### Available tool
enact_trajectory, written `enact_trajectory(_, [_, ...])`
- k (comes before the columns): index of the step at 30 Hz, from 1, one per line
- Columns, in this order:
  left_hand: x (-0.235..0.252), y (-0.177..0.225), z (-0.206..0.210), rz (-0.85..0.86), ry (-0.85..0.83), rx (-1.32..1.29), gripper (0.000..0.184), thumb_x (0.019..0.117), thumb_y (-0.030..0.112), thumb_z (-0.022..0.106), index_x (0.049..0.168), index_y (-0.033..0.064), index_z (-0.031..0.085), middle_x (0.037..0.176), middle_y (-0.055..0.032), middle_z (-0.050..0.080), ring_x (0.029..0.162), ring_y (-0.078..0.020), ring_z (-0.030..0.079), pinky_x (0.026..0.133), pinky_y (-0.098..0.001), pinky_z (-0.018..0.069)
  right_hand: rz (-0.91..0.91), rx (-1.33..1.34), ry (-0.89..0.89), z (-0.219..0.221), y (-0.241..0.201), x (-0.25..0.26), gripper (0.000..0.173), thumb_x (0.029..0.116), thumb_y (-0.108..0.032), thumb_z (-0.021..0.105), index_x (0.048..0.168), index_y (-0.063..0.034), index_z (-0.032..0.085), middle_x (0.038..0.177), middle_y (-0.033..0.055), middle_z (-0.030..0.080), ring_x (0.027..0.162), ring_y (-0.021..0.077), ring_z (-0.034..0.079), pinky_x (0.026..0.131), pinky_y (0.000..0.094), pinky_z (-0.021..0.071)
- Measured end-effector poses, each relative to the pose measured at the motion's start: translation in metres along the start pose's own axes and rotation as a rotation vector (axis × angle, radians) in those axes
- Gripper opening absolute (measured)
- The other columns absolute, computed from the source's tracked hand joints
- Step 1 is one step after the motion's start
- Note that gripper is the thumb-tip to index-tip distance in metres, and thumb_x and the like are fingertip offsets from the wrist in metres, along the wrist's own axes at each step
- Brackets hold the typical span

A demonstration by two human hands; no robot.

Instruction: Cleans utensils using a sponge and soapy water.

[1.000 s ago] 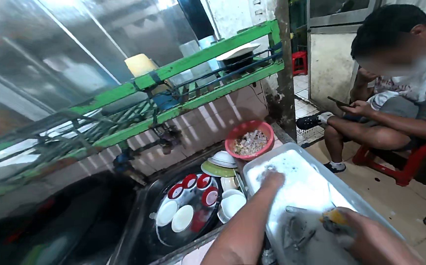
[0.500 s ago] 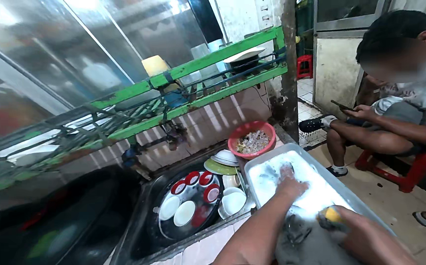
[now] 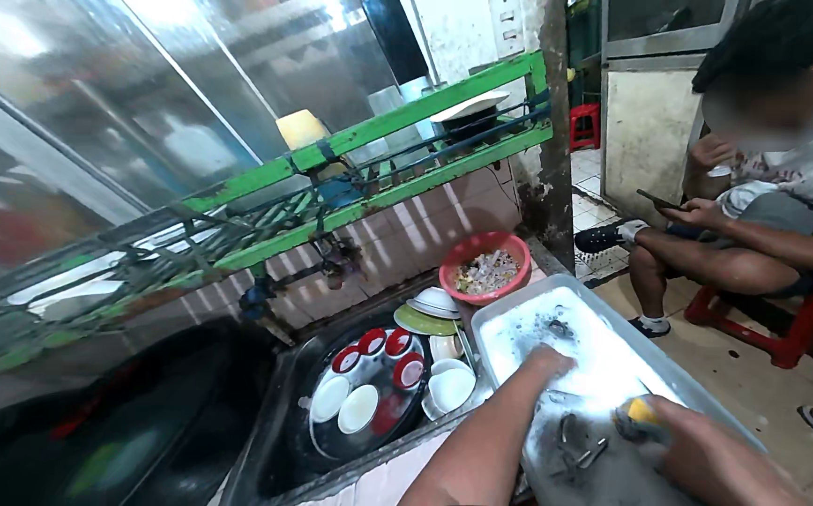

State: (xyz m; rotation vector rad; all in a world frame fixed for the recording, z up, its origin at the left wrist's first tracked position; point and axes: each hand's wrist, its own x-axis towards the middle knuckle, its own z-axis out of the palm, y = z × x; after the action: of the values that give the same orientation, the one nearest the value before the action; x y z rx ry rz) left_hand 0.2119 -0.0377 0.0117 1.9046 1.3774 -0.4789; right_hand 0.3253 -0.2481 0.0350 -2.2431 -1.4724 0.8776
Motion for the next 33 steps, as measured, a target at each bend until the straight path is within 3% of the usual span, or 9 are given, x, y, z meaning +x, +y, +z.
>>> enact_trajectory(4, [-0.001,-0.003,-0.012,0.054,-0.09,-0.034,0.06,0.1086,0.047,0.043,0.136,-0.0032,0.061,0.145,-0.0237,0.055,0.138,-0.0342,0.05,0.115,-0.0542,0.0368,0.038,0.014,-0.021,-0.001,-0.001,-0.001,0.049,0.0859,-0.03,0.077,0.131,-0.0159,0.065,0.121,0.018,0.07,0.112,0.0418,0.067,0.088,0.0713,0.0499])
enact_trajectory(11, [0.012,-0.004,-0.015,0.109,0.047,-0.175,0.054,0.1063,0.041,0.053,0.135,-0.0049,0.059,0.141,-0.0248,0.057,0.135,-0.0342,0.053,0.114,-0.0518,0.0394,0.13,-0.001,-0.071,-0.002,-0.002,0.004,0.053,0.0853,-0.04,0.076,0.133,-0.0196,0.064,0.121,0.0163,0.07,0.112,0.0409,0.067,0.087,0.0709,0.0501])
enact_trajectory(15, [0.027,-0.015,-0.016,0.055,0.085,-0.366,0.051,0.1084,0.04,0.048,0.137,-0.0019,0.058,0.139,-0.0236,0.057,0.13,-0.0323,0.054,0.11,-0.0507,0.0419,0.13,-0.035,-0.067,0.002,0.001,0.008,0.054,0.0857,-0.044,0.074,0.133,-0.0204,0.063,0.121,0.0143,0.071,0.112,0.039,0.067,0.087,0.0696,0.0514])
enact_trajectory(17, [0.025,-0.015,-0.014,0.086,0.016,-0.332,0.056,0.1107,0.041,0.041,0.144,-0.0021,0.052,0.149,-0.0244,0.05,0.14,-0.0335,0.047,0.116,-0.0515,0.0365,0.123,-0.034,-0.061,0.005,0.002,0.009,0.054,0.0855,-0.043,0.074,0.133,-0.0217,0.063,0.123,0.0132,0.07,0.112,0.0378,0.067,0.087,0.0689,0.052])
enact_trajectory(21, [0.023,-0.006,-0.006,0.134,0.013,-0.198,0.047,0.1092,0.034,0.047,0.136,-0.0037,0.06,0.141,-0.0238,0.057,0.134,-0.0334,0.053,0.113,-0.0501,0.0399,0.144,-0.051,-0.089,0.0,-0.004,0.006,0.054,0.0873,-0.042,0.074,0.136,-0.0216,0.062,0.126,0.0143,0.069,0.115,0.0384,0.067,0.089,0.0692,0.0512])
enact_trajectory(26, [0.029,-0.015,-0.022,0.157,0.03,-0.211,0.043,0.1103,0.026,0.046,0.139,-0.0035,0.058,0.145,-0.0227,0.055,0.138,-0.0317,0.05,0.116,-0.0481,0.0365,0.166,-0.084,-0.135,-0.006,-0.01,0.003,0.054,0.0898,-0.042,0.072,0.138,-0.0188,0.061,0.128,0.0156,0.068,0.118,0.0392,0.065,0.091,0.0678,0.0506])
enact_trajectory(30, [0.027,-0.023,-0.028,0.119,0.198,-0.533,0.034,0.1001,0.022,0.065,0.122,-0.0042,0.065,0.117,-0.019,0.066,0.107,-0.0255,0.063,0.097,-0.0431,0.0495,0.162,-0.071,-0.114,-0.005,-0.008,0.002,0.053,0.0883,-0.042,0.073,0.135,-0.0185,0.062,0.124,0.0162,0.07,0.115,0.0406,0.066,0.09,0.0692,0.0505])
enact_trajectory(33, [0.023,-0.034,-0.029,0.257,0.25,-0.865,0.027,0.0967,0.015,0.068,0.115,-0.0032,0.063,0.096,-0.0141,0.067,0.084,-0.0198,0.064,0.078,-0.0375,0.055,0.16,-0.049,-0.114,-0.003,-0.005,0.004,0.051,0.0872,-0.039,0.074,0.133,-0.0179,0.063,0.121,0.0173,0.07,0.113,0.0422,0.066,0.088,0.0711,0.0505])
